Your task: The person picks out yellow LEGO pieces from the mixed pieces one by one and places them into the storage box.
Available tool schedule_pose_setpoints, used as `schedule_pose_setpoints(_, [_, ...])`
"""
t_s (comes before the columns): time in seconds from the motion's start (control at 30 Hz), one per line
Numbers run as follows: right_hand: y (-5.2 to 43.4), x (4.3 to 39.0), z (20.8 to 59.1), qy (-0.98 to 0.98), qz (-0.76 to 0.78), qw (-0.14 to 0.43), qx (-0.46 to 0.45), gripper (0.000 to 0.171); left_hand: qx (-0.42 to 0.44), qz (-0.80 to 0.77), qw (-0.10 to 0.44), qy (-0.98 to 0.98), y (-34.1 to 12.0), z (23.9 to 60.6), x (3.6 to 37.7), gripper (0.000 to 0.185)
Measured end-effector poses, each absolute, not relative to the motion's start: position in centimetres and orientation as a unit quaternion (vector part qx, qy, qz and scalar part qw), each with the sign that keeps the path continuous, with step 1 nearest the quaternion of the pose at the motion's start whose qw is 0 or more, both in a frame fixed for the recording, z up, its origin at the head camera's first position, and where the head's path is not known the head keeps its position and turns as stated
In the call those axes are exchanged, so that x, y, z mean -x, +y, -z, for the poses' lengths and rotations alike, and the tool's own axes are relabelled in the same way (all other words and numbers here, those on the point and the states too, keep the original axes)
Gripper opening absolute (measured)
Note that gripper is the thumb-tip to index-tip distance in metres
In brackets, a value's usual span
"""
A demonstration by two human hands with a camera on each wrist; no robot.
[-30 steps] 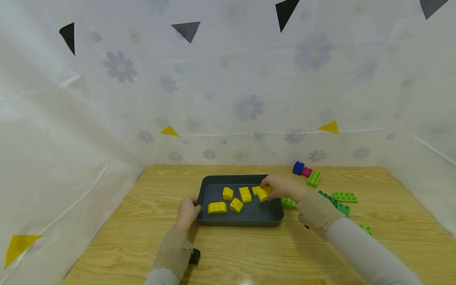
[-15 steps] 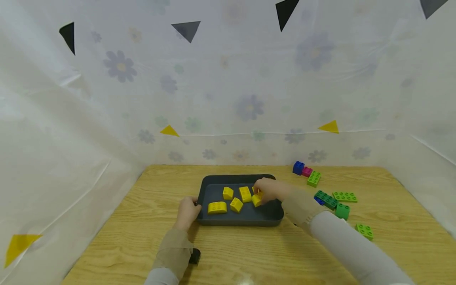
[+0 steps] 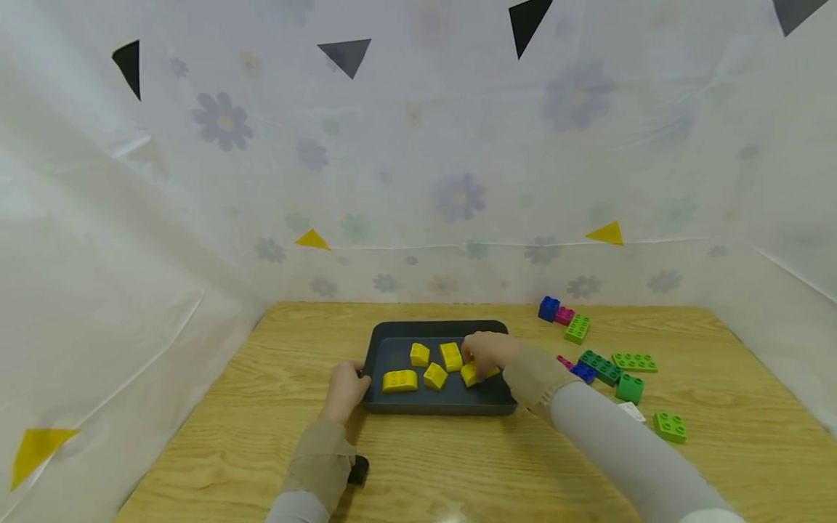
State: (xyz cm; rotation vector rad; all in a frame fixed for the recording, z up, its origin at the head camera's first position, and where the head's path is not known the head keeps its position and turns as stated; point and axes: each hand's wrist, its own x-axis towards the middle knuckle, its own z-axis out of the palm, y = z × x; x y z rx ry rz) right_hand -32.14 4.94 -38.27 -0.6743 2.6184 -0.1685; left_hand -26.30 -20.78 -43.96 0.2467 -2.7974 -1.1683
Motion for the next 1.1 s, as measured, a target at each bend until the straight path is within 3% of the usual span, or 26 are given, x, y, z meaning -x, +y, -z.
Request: schedule_pose_setpoints(1.1, [4.7,32.1,39.7,0.946,0.057,0.226,0.225,0.029,-0.08,0.391,0.045,-0.916,-20.6,43.8,25.9,0.026])
